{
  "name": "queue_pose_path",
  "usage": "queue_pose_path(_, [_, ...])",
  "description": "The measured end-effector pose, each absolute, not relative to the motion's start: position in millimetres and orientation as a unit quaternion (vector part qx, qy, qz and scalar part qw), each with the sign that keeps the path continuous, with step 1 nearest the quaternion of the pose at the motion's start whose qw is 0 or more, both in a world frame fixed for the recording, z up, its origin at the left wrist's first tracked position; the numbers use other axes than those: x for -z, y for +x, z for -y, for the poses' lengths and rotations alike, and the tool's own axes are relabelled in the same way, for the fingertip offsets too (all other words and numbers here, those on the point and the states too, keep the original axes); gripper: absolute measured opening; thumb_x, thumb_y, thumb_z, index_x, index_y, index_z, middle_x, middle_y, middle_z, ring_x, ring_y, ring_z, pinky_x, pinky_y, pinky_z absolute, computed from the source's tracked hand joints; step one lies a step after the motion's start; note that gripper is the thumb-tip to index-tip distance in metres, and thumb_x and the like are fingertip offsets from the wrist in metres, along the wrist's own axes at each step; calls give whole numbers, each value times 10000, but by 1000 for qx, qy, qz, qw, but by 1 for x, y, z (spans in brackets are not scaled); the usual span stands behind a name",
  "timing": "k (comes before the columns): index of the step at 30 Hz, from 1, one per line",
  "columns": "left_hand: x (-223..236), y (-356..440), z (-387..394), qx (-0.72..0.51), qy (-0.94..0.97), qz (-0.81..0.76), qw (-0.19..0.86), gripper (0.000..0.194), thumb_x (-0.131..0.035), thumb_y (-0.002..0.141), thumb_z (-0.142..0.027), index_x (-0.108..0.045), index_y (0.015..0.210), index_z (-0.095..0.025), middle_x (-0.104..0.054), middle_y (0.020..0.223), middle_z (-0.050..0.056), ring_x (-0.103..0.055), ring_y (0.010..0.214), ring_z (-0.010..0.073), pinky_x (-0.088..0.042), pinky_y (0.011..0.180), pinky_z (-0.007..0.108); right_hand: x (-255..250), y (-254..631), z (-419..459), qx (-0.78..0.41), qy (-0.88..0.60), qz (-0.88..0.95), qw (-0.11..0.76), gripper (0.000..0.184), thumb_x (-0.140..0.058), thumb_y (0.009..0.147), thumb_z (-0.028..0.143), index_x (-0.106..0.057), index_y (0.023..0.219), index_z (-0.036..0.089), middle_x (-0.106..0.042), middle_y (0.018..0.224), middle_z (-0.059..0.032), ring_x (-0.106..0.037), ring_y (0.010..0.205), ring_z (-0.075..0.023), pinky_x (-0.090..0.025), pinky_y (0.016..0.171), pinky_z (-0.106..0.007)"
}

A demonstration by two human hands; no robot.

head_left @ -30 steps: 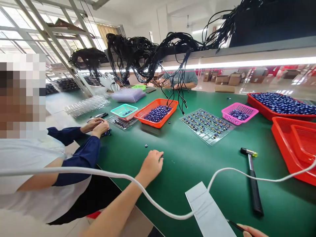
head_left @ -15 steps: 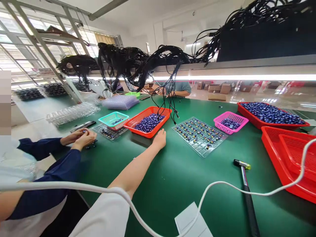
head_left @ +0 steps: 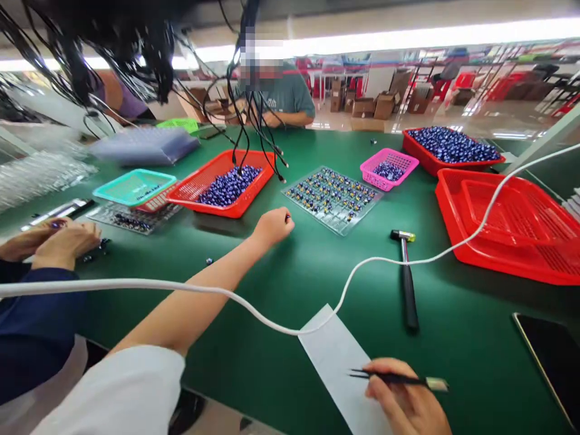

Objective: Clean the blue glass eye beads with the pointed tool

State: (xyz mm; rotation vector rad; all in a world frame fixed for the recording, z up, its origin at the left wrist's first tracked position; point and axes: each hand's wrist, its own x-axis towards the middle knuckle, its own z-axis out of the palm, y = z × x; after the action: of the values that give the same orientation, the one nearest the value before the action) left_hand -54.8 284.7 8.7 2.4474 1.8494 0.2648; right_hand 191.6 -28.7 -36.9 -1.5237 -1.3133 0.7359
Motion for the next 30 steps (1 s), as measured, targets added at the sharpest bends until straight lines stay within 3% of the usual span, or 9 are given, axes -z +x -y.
queue_pose_path(2, [-7,-44,-229,-100,827,-547,76,207,-489,923,-223,-640,1031,-131,-691,983,95,-641,930,213,-488,874,326,27,196,28,-380,-607,539,444,215,-641,889,424,-714,925,226,-736,749,-19,-726,633,-171,-589,590,-191])
queue_pose_path(5, [-6,-37,-138,-114,869,-461,141,120,-551,875,-231,-653,916,-183,-690,872,36,-633,835,166,-484,794,253,16,200,30,-396,-629,501,444,212,-643,891,409,-694,957,214,-739,778,-30,-732,715,-176,-593,641,-197])
queue_pose_path(7, [-3,-39,-85,-152,895,-379,181,168,-510,890,-186,-652,977,-168,-681,840,55,-619,780,174,-480,711,265,8,201,35,-385,-642,483,455,213,-661,882,400,-686,975,211,-743,804,-39,-737,741,-183,-600,666,-213])
queue_pose_path(10, [7,-41,-37,-171,922,-294,184,276,-454,902,-123,-628,1112,-167,-675,880,84,-608,815,203,-487,718,299,-6,198,41,-374,-644,470,473,236,-683,863,409,-684,984,206,-742,821,-47,-735,718,-192,-610,667,-251])
queue_pose_path(15, [31,-34,-19,-177,936,-279,119,342,-425,885,-80,-625,1157,-130,-628,768,78,-563,707,230,-504,671,375,-9,189,29,-449,-644,458,416,313,-671,866,468,-658,1030,202,-731,870,-58,-711,774,-194,-594,731,-290])
queue_pose_path(18, [40,-28,-18,-185,935,-284,103,360,-424,880,-74,-604,1191,-60,-641,801,101,-575,729,240,-517,683,395,3,189,15,-489,-635,430,417,371,-692,837,501,-638,1027,187,-717,818,-54,-693,763,-196,-579,731,-306])
queue_pose_path(30, [45,-21,-14,-158,931,-314,96,426,-425,911,-118,-531,1304,7,-647,865,116,-568,778,242,-496,719,393,21,185,-6,-469,-658,416,417,388,-711,814,513,-630,1019,194,-692,745,-33,-657,715,-185,-538,693,-300])
